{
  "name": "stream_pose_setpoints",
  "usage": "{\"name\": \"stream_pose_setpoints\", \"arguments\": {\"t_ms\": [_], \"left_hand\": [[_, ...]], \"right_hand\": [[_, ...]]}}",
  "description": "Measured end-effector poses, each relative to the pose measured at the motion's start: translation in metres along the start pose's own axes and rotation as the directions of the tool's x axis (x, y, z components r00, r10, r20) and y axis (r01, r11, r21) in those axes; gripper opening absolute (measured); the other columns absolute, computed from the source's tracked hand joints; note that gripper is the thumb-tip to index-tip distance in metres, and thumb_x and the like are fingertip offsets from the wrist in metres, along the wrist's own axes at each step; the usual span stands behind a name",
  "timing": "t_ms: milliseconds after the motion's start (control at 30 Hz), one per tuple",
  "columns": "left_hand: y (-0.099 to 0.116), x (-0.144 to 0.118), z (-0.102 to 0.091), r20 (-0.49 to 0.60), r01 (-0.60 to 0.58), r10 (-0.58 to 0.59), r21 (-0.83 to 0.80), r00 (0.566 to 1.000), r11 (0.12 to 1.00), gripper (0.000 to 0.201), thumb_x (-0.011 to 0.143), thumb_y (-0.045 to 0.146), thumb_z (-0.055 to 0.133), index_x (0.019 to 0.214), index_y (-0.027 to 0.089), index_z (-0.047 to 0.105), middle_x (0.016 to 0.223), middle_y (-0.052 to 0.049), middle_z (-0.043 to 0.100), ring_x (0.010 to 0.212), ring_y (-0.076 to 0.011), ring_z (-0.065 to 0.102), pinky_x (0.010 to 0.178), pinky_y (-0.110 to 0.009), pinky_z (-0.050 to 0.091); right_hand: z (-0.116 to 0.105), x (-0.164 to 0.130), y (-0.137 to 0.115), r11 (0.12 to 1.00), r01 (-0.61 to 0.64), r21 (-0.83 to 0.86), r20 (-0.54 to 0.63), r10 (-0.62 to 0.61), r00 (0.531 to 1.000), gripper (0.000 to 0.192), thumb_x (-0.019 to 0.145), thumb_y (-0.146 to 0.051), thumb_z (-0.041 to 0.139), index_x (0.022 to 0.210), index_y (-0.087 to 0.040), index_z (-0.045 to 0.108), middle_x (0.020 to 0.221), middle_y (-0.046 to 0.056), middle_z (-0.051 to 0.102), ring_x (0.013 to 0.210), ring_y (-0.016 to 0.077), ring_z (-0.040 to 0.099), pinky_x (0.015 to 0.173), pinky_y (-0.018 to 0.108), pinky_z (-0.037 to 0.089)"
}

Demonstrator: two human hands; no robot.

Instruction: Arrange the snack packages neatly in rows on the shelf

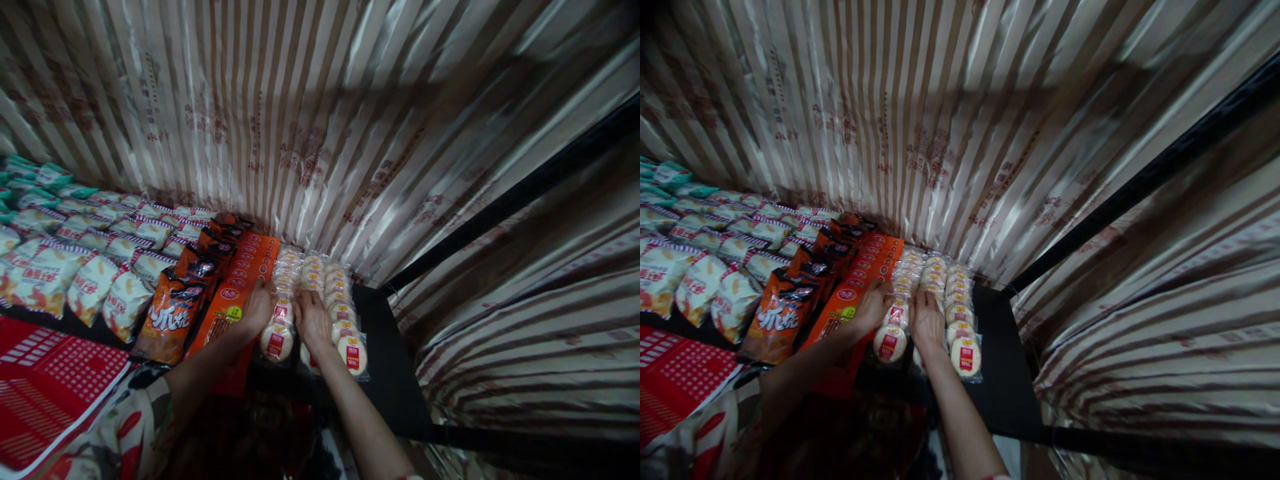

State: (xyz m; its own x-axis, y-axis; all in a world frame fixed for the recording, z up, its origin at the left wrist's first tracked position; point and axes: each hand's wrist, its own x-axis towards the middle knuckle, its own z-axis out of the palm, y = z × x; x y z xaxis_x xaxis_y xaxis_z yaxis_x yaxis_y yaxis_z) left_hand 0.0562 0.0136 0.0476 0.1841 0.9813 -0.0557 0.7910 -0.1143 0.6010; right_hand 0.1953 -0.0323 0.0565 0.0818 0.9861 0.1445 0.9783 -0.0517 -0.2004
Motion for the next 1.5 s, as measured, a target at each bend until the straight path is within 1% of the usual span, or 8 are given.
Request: {"name": "stream_pose_setpoints", "arguments": {"t_ms": [167, 367, 600, 833, 1033, 1133, 1267, 1500], "left_hand": [[0.002, -0.001, -0.003, 0.005, 0.015, -0.015, 0.004, 1.0, 1.0, 0.023, 0.086, 0.019, 0.051, 0.107, 0.018, 0.061, 0.118, -0.01, 0.055, 0.091, -0.018, 0.062, 0.077, -0.024, 0.046], [0.003, -0.001, -0.003, 0.01, 0.02, -0.02, 0.02, 1.0, 1.0, 0.023, 0.086, 0.02, 0.051, 0.107, 0.018, 0.06, 0.117, -0.01, 0.055, 0.09, -0.0174, 0.062, 0.076, -0.024, 0.046], [0.001, 0.001, 0.0, -0.008, 0.011, -0.011, 0.03, 1.0, 0.999, 0.023, 0.086, 0.02, 0.05, 0.106, 0.017, 0.06, 0.115, -0.01, 0.056, 0.087, -0.0181, 0.063, 0.074, -0.025, 0.046], [0.002, 0.002, 0.0, 0.001, 0.005, -0.005, 0.057, 1.0, 0.998, 0.022, 0.086, 0.02, 0.049, 0.105, 0.016, 0.06, 0.112, -0.011, 0.057, 0.086, -0.0181, 0.063, 0.072, -0.026, 0.046], [0.005, 0.0, -0.004, -0.006, 0.014, -0.014, 0.045, 1.0, 0.999, 0.023, 0.085, 0.019, 0.05, 0.106, 0.016, 0.06, 0.113, -0.01, 0.057, 0.087, -0.017, 0.062, 0.073, -0.025, 0.046], [0.004, 0.001, -0.004, -0.006, 0.017, -0.017, 0.036, 1.0, 0.999, 0.022, 0.085, 0.018, 0.05, 0.105, 0.017, 0.06, 0.111, -0.009, 0.057, 0.088, -0.0166, 0.062, 0.074, -0.024, 0.045], [0.002, 0.003, -0.004, 0.0, 0.007, -0.007, 0.023, 1.0, 1.0, 0.022, 0.085, 0.019, 0.051, 0.105, 0.017, 0.061, 0.11, -0.009, 0.057, 0.087, -0.016, 0.061, 0.075, -0.024, 0.046], [-0.003, 0.003, -0.003, -0.006, -0.007, 0.007, -0.002, 1.0, 1.0, 0.023, 0.084, 0.019, 0.052, 0.104, 0.017, 0.061, 0.11, -0.008, 0.057, 0.088, -0.0163, 0.061, 0.075, -0.024, 0.046]], "right_hand": [[-0.004, -0.013, 0.004, 0.996, 0.079, 0.03, 0.095, -0.081, 0.992, 0.034, 0.091, -0.028, 0.048, 0.123, -0.021, 0.056, 0.129, 0.01, 0.057, 0.115, 0.0194, 0.055, 0.093, 0.029, 0.045], [-0.006, -0.013, 0.003, 0.995, 0.09, 0.033, 0.153, -0.094, 0.984, 0.044, 0.089, -0.025, 0.052, 0.132, -0.02, 0.049, 0.136, 0.01, 0.052, 0.12, 0.0199, 0.053, 0.096, 0.029, 0.044], [-0.011, -0.014, 0.0, 0.995, 0.1, 0.01, 0.17, -0.1, 0.98, 0.04, 0.088, -0.023, 0.053, 0.128, -0.019, 0.052, 0.119, 0.008, 0.063, 0.108, 0.0192, 0.058, 0.088, 0.027, 0.045], [-0.022, -0.017, -0.006, 0.987, 0.14, -0.078, 0.249, -0.116, 0.962, 0.033, 0.09, -0.037, 0.05, 0.118, -0.021, 0.058, 0.114, 0.01, 0.064, 0.109, 0.0224, 0.056, 0.085, 0.03, 0.043], [-0.02, -0.016, -0.004, 0.996, 0.085, -0.013, 0.352, -0.075, 0.933, 0.024, 0.086, -0.031, 0.054, 0.107, -0.021, 0.061, 0.096, 0.007, 0.07, 0.088, 0.0194, 0.064, 0.072, 0.027, 0.041], [-0.014, -0.015, -0.001, 0.993, 0.089, 0.08, 0.337, -0.111, 0.935, 0.016, 0.084, -0.023, 0.055, 0.098, -0.021, 0.064, 0.095, 0.004, 0.069, 0.087, 0.0166, 0.063, 0.071, 0.023, 0.039], [-0.01, -0.015, 0.001, 0.986, 0.141, 0.091, 0.289, -0.162, 0.944, 0.015, 0.087, -0.023, 0.052, 0.091, -0.021, 0.067, 0.092, 0.004, 0.068, 0.088, 0.0162, 0.062, 0.074, 0.023, 0.04], [-0.011, -0.014, -0.003, 0.986, 0.164, -0.025, 0.167, -0.157, 0.973, 0.027, 0.092, -0.027, 0.044, 0.109, -0.021, 0.063, 0.105, 0.009, 0.065, 0.095, 0.0183, 0.06, 0.077, 0.026, 0.043]]}}
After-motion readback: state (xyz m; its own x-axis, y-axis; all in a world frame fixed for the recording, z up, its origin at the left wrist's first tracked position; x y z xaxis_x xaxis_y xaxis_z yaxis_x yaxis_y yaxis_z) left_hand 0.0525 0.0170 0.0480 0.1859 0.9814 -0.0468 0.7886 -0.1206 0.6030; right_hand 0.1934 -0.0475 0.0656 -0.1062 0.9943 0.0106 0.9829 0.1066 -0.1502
